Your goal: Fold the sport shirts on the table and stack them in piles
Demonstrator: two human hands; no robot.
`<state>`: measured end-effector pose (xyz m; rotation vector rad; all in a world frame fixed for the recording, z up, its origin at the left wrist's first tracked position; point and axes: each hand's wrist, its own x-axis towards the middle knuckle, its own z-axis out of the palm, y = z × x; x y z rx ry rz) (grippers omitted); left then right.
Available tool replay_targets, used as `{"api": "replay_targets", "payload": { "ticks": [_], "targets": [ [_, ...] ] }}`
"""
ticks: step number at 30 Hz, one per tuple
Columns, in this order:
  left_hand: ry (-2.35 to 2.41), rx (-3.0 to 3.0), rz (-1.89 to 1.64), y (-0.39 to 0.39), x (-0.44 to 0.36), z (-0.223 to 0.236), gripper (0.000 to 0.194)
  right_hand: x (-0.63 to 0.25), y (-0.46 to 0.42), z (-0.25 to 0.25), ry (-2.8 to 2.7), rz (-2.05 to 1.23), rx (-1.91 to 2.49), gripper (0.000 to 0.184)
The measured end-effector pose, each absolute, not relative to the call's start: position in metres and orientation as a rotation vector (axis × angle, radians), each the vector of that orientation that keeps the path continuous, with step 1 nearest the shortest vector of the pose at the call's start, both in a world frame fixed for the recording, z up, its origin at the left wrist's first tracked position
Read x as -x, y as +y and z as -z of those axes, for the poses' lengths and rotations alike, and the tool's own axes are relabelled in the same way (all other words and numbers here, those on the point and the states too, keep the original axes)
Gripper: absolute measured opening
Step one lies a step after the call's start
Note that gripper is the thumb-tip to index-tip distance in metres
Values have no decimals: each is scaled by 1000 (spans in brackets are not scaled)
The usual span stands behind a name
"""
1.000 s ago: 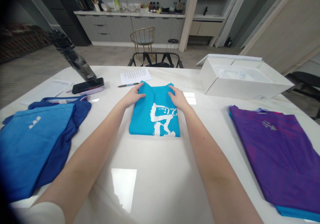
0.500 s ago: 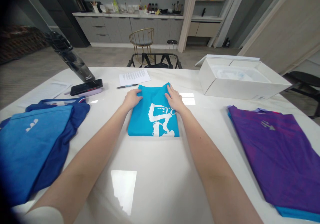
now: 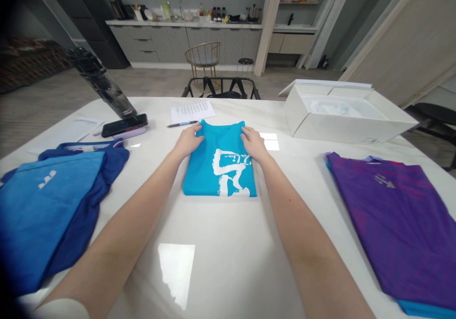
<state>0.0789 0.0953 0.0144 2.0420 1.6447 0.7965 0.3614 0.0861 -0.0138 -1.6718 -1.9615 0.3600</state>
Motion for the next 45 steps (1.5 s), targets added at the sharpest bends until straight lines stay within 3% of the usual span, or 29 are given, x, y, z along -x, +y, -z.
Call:
{"api": "replay_targets", "payload": {
  "ticks": [7,13,19,24,37,42,45],
  "targets": [
    [1510,-2029,-1103,100,-82,-21,65,-354,82,5,-1889,-234,1521,64],
    [1644,-2014,-700,99,-77,3,78,-356,81,17,-2016,-364,1809,67],
    [1617,-2323,-453,72,-110,-13,58,-337,71,2,-2082,-262,1705,66],
    [1653,-2376,-291,59,-130,3,60,-314,59,2,-2293,-349,1666,63],
    [1685,-2405,-377,58,-129,19,64,-311,53,9,-2312,-180,1933,66],
    [1730,-2581,-414,42,-138,4,50,-291,43,-2,-2358,21,1907,53],
    [1732,-2543,-370,33,-146,-6,41,-274,31,-6,-2245,-105,1973,53]
  ]
}}
